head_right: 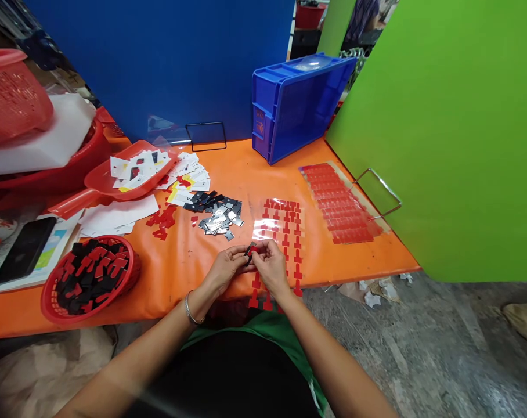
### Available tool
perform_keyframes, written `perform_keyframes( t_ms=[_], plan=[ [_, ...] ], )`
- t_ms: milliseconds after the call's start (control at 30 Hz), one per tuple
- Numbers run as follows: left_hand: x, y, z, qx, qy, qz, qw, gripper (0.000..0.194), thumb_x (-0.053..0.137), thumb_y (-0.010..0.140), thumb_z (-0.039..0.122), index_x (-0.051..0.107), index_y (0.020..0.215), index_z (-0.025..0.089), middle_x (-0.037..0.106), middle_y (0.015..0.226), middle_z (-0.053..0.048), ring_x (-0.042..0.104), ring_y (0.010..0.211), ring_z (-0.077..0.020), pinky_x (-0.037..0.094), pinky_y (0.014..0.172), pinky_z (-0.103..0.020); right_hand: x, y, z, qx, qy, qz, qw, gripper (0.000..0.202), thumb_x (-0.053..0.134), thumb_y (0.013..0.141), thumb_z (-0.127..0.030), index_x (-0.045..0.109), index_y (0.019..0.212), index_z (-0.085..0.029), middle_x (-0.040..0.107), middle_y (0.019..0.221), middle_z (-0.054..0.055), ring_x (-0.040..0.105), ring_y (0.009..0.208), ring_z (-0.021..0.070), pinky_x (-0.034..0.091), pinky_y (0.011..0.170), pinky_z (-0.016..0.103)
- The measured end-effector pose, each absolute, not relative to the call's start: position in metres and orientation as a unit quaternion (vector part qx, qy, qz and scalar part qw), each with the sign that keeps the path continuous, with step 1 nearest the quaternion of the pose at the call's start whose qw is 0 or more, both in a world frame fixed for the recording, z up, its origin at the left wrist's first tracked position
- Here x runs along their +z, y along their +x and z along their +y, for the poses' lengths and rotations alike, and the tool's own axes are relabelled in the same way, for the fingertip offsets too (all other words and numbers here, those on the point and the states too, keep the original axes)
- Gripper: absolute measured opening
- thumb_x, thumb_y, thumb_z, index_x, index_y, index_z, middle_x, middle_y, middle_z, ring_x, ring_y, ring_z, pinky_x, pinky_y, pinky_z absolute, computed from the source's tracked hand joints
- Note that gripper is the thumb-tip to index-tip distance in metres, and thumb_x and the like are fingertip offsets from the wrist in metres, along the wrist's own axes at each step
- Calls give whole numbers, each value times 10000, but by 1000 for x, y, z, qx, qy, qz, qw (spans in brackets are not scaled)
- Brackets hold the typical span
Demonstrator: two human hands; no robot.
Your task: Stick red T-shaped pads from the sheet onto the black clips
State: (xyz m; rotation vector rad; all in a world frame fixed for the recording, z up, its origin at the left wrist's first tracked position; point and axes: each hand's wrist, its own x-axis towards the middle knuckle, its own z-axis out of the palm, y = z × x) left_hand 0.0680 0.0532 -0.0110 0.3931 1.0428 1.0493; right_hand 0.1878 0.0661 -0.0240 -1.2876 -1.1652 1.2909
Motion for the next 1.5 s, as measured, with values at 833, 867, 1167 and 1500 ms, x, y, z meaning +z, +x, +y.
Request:
perform_keyframes(
  t_ms=[833, 867, 1167, 1500],
  plan=[
    [-10, 75, 53, 488, 166, 507, 691, 86, 595, 762, 38, 609, 838, 77, 711, 689, -71, 689, 609, -157, 583, 709, -309, -27, 187, 62, 484, -537, -508, 468, 162, 642, 740, -311, 508, 791, -236, 541, 623, -39, 531, 522, 134, 506, 497, 271],
    [-10, 76, 53, 488, 163, 514, 686, 80, 593, 763, 34, 606, 828, 79, 707, 674, -66, 685, 592, -154, 584, 701, -309, -27, 187, 61, 486, -534, -509, 469, 159, 636, 753, -323, 511, 800, -238, 549, 638, -33, 542, 530, 139, 519, 510, 282],
    [-13, 78, 53, 487, 175, 513, 685, 92, 569, 778, 24, 600, 847, 78, 692, 632, -57, 647, 506, -123, 570, 605, -260, -18, 193, 67, 302, -550, -614, 478, 123, 578, 814, -309, 619, 786, -197, 531, 1042, 107, 585, 900, 210, 528, 712, 338],
    [-12, 77, 53, 483, 170, 520, 683, 98, 585, 768, 18, 589, 846, 79, 682, 612, -51, 651, 513, -127, 569, 620, -260, -21, 190, 74, 334, -571, -598, 452, 68, 562, 781, -250, 571, 736, -199, 544, 846, 35, 541, 656, 141, 483, 613, 292]
  ],
)
